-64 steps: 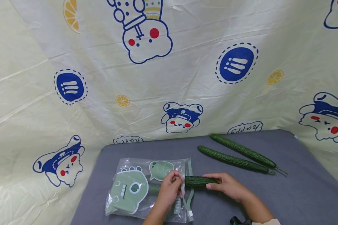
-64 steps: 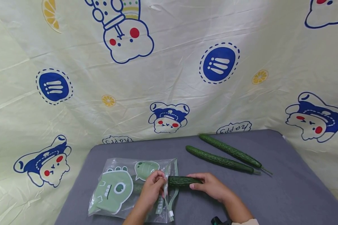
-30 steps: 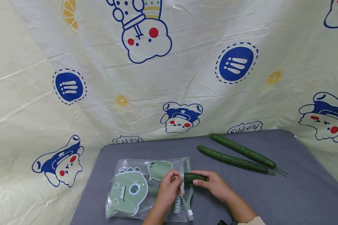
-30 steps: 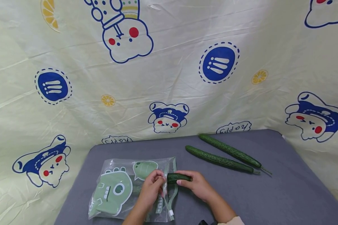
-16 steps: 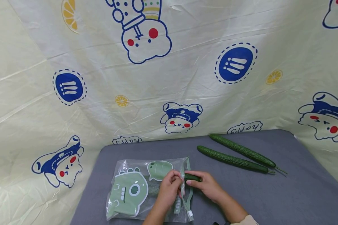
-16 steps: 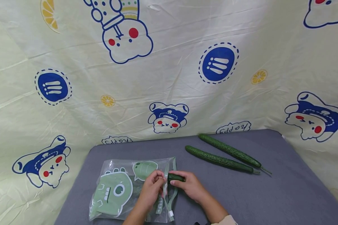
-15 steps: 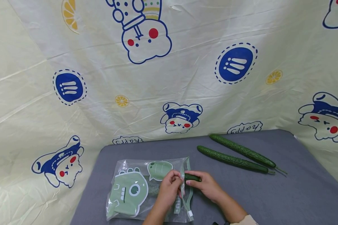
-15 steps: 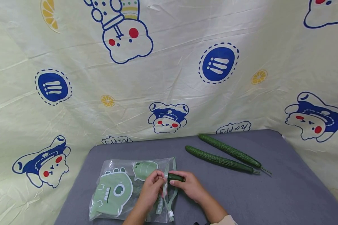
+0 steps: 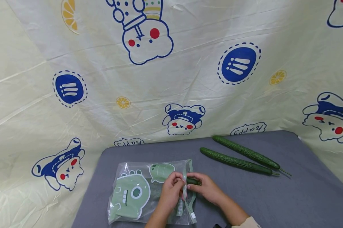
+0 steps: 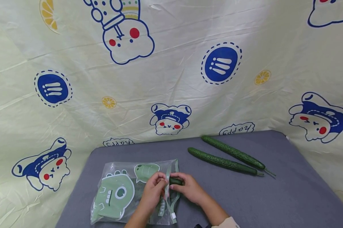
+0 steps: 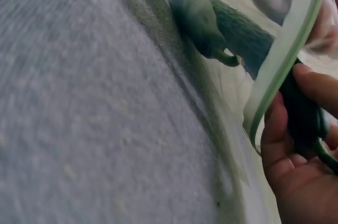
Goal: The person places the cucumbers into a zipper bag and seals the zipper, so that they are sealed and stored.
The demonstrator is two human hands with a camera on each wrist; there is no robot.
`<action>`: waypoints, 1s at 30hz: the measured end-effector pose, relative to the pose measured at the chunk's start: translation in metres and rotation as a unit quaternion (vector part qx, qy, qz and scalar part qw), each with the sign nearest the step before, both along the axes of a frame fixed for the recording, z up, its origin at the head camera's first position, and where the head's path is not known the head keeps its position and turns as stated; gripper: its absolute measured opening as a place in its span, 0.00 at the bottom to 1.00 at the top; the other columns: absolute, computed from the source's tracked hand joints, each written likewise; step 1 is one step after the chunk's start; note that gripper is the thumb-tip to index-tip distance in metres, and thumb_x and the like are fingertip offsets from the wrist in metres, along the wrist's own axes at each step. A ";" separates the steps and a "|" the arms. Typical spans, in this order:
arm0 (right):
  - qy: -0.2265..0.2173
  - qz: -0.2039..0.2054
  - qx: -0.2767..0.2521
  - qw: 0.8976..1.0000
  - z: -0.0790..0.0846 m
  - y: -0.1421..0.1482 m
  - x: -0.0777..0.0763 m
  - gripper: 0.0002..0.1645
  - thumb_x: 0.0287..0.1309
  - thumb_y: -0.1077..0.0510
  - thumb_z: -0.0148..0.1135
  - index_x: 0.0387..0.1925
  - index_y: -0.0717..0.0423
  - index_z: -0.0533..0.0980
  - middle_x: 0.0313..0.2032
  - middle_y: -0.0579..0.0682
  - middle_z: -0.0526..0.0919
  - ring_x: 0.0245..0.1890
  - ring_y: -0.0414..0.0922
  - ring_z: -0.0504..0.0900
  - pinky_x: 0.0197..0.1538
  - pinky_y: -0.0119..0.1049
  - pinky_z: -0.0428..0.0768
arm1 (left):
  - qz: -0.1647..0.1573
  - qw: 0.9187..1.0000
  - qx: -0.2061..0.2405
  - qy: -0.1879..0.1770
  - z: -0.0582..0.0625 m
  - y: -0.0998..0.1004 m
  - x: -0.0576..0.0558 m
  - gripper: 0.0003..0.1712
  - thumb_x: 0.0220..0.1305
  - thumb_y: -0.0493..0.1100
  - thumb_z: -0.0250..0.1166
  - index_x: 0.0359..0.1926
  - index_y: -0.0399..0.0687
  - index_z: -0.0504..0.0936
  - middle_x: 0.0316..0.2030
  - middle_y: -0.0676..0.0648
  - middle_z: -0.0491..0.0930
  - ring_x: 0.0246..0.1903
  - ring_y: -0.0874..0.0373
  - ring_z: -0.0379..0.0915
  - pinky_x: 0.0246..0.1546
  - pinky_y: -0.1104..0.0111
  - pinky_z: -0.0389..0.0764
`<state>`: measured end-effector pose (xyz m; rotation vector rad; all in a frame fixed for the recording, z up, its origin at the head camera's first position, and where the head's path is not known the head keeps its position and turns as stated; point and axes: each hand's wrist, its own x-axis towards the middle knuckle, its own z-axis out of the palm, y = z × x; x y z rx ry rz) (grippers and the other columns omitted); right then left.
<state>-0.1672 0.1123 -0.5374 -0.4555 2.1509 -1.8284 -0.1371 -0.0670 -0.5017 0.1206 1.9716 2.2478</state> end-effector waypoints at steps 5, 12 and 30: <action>0.004 0.030 -0.015 0.999 -0.002 0.006 -0.001 0.28 0.66 0.58 0.64 0.64 0.65 0.72 0.64 0.67 0.74 0.59 0.38 0.77 0.54 0.26 0.81 | -0.001 1.000 -0.001 0.002 0.001 -0.001 0.000 0.12 0.63 0.32 0.57 0.44 0.25 0.69 0.24 0.52 0.72 0.14 0.65 0.68 0.13 0.77 0.72; 0.001 0.020 -0.021 1.000 -0.001 0.007 0.001 0.28 0.66 0.55 0.64 0.65 0.62 0.73 0.65 0.66 0.74 0.59 0.35 0.77 0.54 0.25 0.80 | -0.001 1.000 0.002 0.007 0.000 0.000 0.000 0.12 0.63 0.31 0.57 0.44 0.24 0.69 0.24 0.52 0.72 0.14 0.65 0.67 0.13 0.77 0.71; -0.025 -0.095 -0.079 0.992 -0.004 -0.027 0.004 0.26 0.63 0.63 0.64 0.58 0.74 0.72 0.54 0.67 0.82 0.48 0.29 0.79 0.50 0.23 0.79 | 0.003 1.000 0.014 0.017 0.000 0.001 0.001 0.12 0.63 0.31 0.57 0.44 0.23 0.69 0.24 0.51 0.72 0.14 0.65 0.69 0.13 0.77 0.71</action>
